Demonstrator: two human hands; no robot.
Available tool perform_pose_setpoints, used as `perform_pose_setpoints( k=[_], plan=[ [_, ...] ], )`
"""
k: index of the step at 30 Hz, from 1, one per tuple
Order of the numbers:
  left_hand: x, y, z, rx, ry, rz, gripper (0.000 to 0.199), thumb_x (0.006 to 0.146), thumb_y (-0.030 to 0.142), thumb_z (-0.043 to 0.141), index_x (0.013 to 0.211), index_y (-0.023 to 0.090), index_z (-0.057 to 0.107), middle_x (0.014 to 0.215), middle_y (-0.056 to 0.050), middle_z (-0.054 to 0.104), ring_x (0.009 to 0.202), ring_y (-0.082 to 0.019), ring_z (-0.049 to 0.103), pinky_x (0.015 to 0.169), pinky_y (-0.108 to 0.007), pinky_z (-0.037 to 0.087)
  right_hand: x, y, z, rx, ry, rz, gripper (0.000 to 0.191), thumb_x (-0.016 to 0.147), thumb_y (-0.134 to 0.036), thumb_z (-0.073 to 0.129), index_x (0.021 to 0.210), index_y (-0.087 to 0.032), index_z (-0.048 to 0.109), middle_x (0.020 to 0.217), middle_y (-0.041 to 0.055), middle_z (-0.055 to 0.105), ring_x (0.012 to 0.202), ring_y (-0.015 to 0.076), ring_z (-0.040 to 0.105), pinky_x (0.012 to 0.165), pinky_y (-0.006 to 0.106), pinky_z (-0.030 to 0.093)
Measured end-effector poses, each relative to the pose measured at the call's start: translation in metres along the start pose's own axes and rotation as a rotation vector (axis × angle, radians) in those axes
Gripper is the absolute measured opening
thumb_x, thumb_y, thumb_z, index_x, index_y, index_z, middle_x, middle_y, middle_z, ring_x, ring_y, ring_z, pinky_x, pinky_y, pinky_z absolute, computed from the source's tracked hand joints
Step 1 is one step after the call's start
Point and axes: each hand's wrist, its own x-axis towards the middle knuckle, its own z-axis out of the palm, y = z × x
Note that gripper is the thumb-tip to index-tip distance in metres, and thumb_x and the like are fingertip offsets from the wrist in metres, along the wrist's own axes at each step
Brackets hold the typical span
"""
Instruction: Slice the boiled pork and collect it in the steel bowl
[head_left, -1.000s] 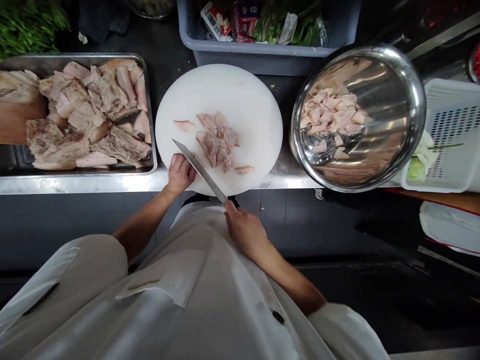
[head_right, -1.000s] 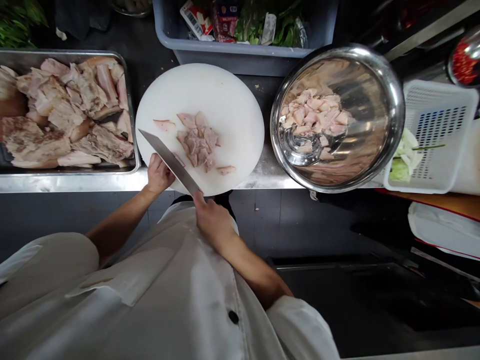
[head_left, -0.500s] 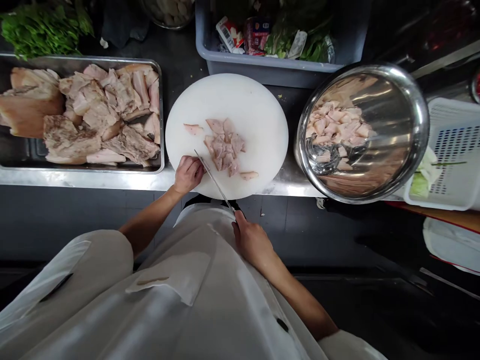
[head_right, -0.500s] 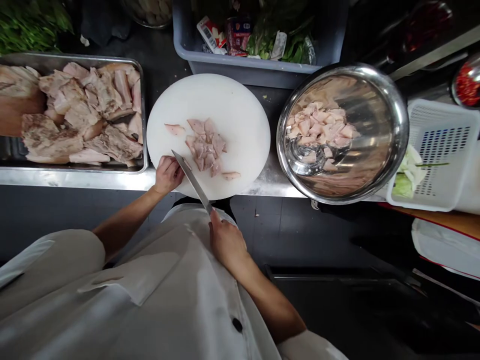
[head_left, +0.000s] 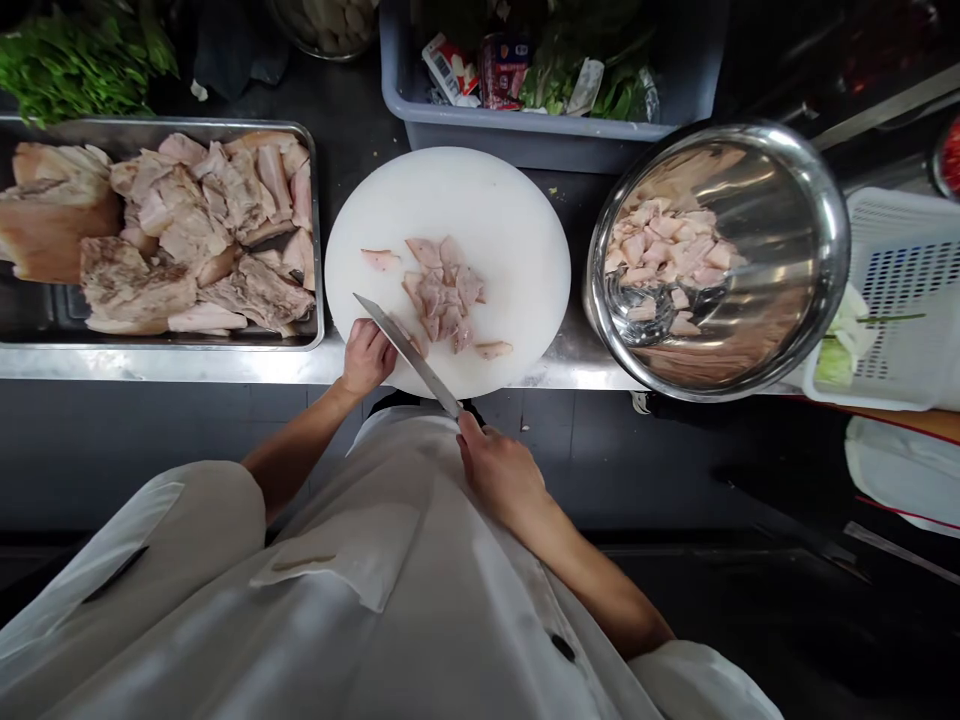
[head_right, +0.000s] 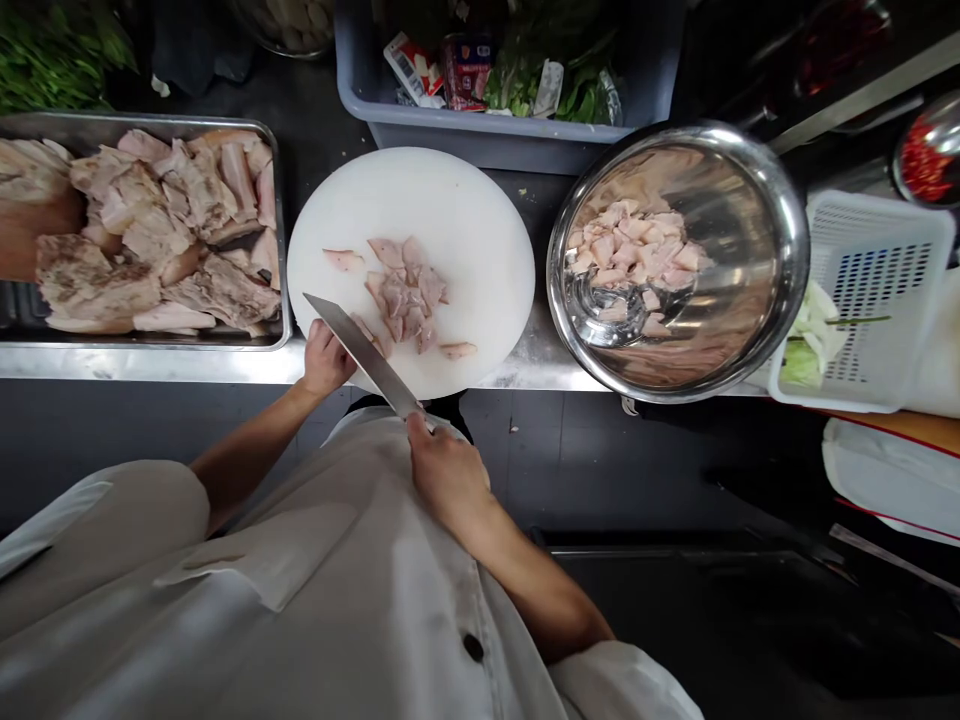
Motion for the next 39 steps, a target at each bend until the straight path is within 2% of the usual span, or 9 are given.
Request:
perform_pose_setpoints(
  k=[5,10,12,17,23,29,31,35,39],
  plan=[
    [0.001,-0.003,0.0,0.012,0.001,-0.008,0.022,0.097,0.037,0.053,0.081,0.022,0.058,0.079,-0.008,0.057,0.085,-0.026,0.056,0.085,-0.046,0.049,0.027,-0.013,-0.005,0.035,0.038,-0.079,0.038,0.109,-0.021,0.032,0.144,-0.019,0.045,0.105,0.0115,0.075,0.094,0.0239,0.073,0.08,0.031,0.051],
    [0.0,-0.002,0.0,-0.021,0.026,0.008,0.019,0.097,0.034,0.055,0.082,0.022,0.058,0.083,-0.009,0.058,0.088,-0.027,0.058,0.086,-0.046,0.048,0.004,-0.004,0.002,0.053,-0.029,-0.023,0.033,0.109,-0.021,0.032,0.136,-0.018,0.052,0.101,0.0107,0.075,0.087,0.0235,0.074,0.075,0.031,0.051],
    [0.0,-0.003,0.0,-0.051,0.013,-0.002,0.019,0.096,0.035,0.057,0.082,0.022,0.057,0.084,-0.009,0.058,0.089,-0.028,0.058,0.088,-0.048,0.048,0.006,-0.006,-0.001,0.045,-0.036,-0.018,0.032,0.11,-0.022,0.033,0.135,-0.018,0.052,0.099,0.0104,0.075,0.083,0.0233,0.074,0.073,0.03,0.051],
    [0.0,-0.003,0.0,-0.033,-0.008,-0.017,0.019,0.096,0.037,0.057,0.084,0.023,0.058,0.085,-0.009,0.06,0.089,-0.027,0.058,0.088,-0.048,0.048,0.04,-0.022,-0.014,0.081,0.143,-0.132,0.033,0.111,-0.022,0.032,0.141,-0.017,0.044,0.101,0.0089,0.076,0.092,0.0247,0.074,0.079,0.03,0.051],
    [0.002,0.001,0.001,-0.014,0.009,-0.028,0.018,0.098,0.035,0.054,0.088,0.023,0.061,0.09,-0.011,0.063,0.091,-0.027,0.06,0.087,-0.048,0.05,0.003,-0.004,0.003,0.087,-0.083,0.006,0.036,0.109,-0.023,0.034,0.142,-0.017,0.047,0.1,0.0113,0.076,0.088,0.0242,0.074,0.076,0.031,0.051],
    [0.002,0.002,0.002,0.006,0.039,-0.023,0.02,0.099,0.036,0.053,0.085,0.023,0.06,0.087,-0.01,0.062,0.089,-0.026,0.059,0.085,-0.047,0.05,0.036,-0.022,-0.013,0.069,0.032,-0.075,0.032,0.109,-0.02,0.031,0.139,-0.019,0.045,0.101,0.0095,0.076,0.091,0.0234,0.073,0.077,0.03,0.048],
    [0.003,0.003,0.003,-0.004,0.042,-0.051,0.018,0.099,0.034,0.053,0.087,0.022,0.061,0.089,-0.01,0.063,0.09,-0.027,0.059,0.087,-0.049,0.05,0.026,-0.017,-0.008,0.084,0.008,-0.057,0.032,0.109,-0.02,0.034,0.138,-0.019,0.047,0.097,0.0086,0.076,0.087,0.0235,0.073,0.072,0.029,0.046],
    [0.004,0.007,0.002,-0.032,0.004,-0.079,0.016,0.1,0.032,0.052,0.095,0.023,0.064,0.096,-0.011,0.065,0.093,-0.027,0.059,0.09,-0.051,0.048,-0.037,0.017,0.02,0.075,-0.081,0.053,0.032,0.108,-0.024,0.036,0.133,-0.021,0.056,0.086,0.0065,0.075,0.076,0.0241,0.072,0.063,0.029,0.043],
    [0.003,0.009,-0.002,-0.051,-0.018,-0.11,0.016,0.101,0.035,0.053,0.098,0.023,0.064,0.1,-0.011,0.065,0.097,-0.027,0.059,0.094,-0.052,0.046,-0.084,0.048,0.045,0.0,-0.06,0.084,0.033,0.108,-0.03,0.034,0.123,-0.024,0.063,0.083,0.0057,0.074,0.066,0.0232,0.069,0.058,0.03,0.042]
  ],
)
